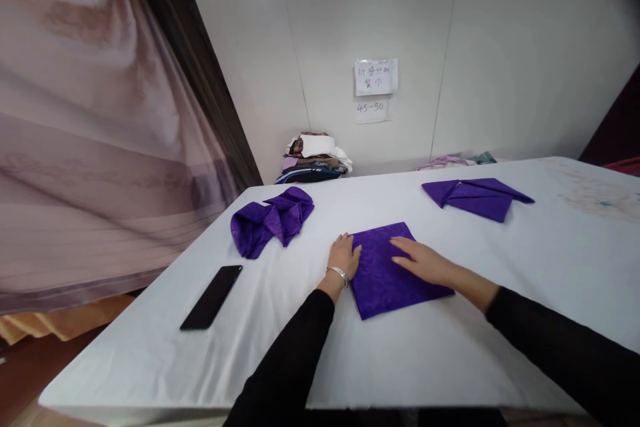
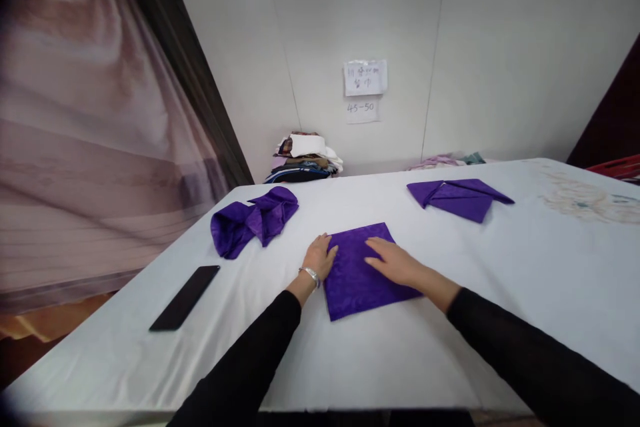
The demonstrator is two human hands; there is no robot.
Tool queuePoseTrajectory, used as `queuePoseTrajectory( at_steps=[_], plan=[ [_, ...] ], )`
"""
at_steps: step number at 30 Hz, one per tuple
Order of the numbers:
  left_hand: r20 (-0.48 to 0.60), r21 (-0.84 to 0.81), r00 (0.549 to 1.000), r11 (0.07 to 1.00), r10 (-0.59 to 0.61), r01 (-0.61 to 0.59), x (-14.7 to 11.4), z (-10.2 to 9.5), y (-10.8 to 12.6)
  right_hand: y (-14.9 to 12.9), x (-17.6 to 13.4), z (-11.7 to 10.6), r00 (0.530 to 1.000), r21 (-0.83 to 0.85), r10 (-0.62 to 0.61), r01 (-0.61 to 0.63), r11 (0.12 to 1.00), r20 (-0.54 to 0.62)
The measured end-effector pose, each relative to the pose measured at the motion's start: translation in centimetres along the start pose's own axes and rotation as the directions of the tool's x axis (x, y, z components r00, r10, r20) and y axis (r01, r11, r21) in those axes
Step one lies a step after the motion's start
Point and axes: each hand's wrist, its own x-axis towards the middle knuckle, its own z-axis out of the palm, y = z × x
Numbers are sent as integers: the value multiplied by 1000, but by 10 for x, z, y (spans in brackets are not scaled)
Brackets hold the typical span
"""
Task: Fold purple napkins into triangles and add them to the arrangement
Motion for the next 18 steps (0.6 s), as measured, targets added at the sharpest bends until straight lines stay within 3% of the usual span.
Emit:
queuePoseTrajectory(
  at_steps=[4, 7, 10, 13, 18],
  plan=[
    [93, 76, 993, 995, -70, 63, 11, 20, 9, -36, 57, 34, 988, 19, -52, 50, 999, 145],
    [148, 118, 985, 991, -85, 68, 10, 27, 7, -39, 83, 50, 969, 46, -71, 62, 997, 238],
    [152, 135, 983, 987, -108, 87, 10, 27, 7, -21, 95, 56, 961, 26, -89, 85, 996, 261],
    [129, 135, 985, 986, -114, 96, 10, 25, 9, 6, 97, 55, 972, -41, -99, 110, 993, 212],
    [111, 123, 988, 988, -107, 93, 9, 26, 10, 48, 95, 46, 992, -146, -24, 42, 988, 122]
  ],
)
